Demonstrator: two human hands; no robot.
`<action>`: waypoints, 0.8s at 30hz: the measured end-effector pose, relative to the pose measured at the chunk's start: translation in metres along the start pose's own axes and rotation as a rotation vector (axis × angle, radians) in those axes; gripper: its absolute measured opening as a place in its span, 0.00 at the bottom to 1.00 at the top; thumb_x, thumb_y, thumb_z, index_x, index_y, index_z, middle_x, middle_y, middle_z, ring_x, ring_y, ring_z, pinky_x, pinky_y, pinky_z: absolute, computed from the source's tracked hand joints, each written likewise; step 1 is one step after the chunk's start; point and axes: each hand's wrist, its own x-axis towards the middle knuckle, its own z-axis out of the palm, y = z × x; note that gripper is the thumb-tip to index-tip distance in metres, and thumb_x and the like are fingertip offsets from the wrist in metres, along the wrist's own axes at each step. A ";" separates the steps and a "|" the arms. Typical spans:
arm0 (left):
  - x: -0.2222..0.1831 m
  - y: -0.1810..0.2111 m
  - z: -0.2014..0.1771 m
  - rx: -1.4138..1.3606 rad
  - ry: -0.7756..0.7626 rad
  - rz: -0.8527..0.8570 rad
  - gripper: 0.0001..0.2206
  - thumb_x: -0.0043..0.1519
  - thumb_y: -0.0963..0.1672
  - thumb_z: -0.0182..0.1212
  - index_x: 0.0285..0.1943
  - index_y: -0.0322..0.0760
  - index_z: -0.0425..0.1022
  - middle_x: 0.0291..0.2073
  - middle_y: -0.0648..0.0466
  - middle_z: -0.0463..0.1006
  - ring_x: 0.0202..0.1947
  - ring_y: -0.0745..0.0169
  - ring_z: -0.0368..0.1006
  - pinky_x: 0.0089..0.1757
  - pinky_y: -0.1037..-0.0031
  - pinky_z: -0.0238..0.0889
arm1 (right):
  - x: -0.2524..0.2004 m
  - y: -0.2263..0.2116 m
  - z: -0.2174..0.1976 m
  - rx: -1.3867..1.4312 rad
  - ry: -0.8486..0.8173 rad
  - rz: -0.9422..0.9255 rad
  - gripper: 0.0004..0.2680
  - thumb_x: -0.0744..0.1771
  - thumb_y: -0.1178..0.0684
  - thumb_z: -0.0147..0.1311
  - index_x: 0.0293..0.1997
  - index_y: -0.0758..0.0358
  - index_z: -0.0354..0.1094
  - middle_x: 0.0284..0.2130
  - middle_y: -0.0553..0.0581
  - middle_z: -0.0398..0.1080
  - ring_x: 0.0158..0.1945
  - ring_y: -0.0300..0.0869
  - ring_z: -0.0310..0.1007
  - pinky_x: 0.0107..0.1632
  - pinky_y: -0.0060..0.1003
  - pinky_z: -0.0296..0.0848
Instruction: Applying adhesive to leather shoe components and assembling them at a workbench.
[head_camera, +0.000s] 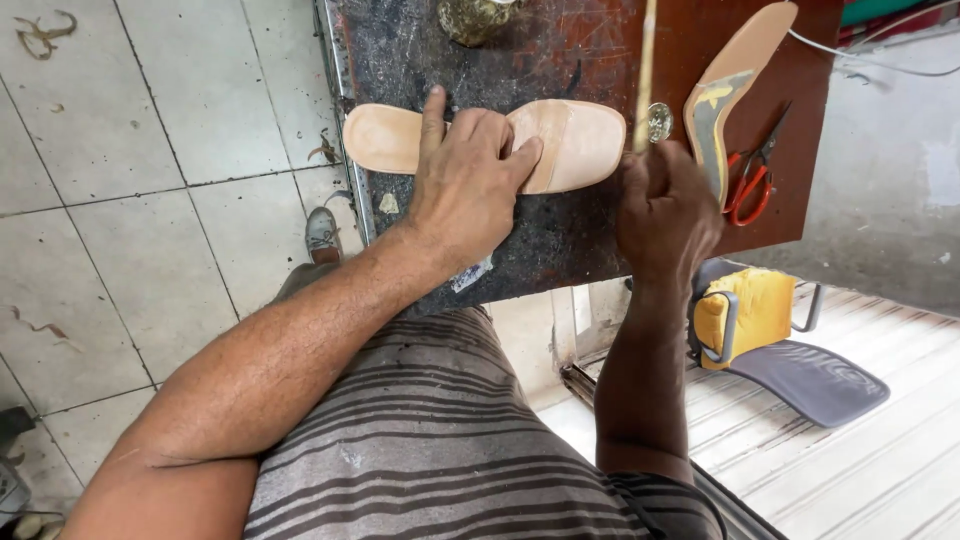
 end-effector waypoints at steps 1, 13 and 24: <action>-0.001 0.000 -0.001 0.025 -0.005 0.025 0.19 0.61 0.38 0.57 0.63 0.39 0.76 0.40 0.48 0.65 0.48 0.42 0.64 0.65 0.29 0.34 | 0.000 -0.001 -0.002 -0.045 0.111 -0.025 0.07 0.69 0.44 0.61 0.46 0.50 0.74 0.33 0.50 0.70 0.32 0.45 0.72 0.32 0.46 0.70; -0.010 0.001 -0.009 0.249 -0.034 0.116 0.23 0.62 0.43 0.58 0.69 0.39 0.72 0.50 0.47 0.66 0.52 0.45 0.62 0.64 0.31 0.45 | 0.015 0.011 0.004 -0.017 -0.052 -0.120 0.04 0.65 0.59 0.61 0.31 0.55 0.76 0.28 0.49 0.63 0.35 0.41 0.62 0.35 0.41 0.66; -0.009 -0.007 -0.005 0.251 0.054 0.148 0.18 0.67 0.45 0.54 0.66 0.45 0.74 0.46 0.48 0.64 0.46 0.47 0.61 0.53 0.43 0.56 | -0.036 -0.062 0.022 0.727 -0.001 0.202 0.28 0.66 0.59 0.67 0.66 0.56 0.43 0.36 0.55 0.65 0.34 0.39 0.70 0.33 0.28 0.75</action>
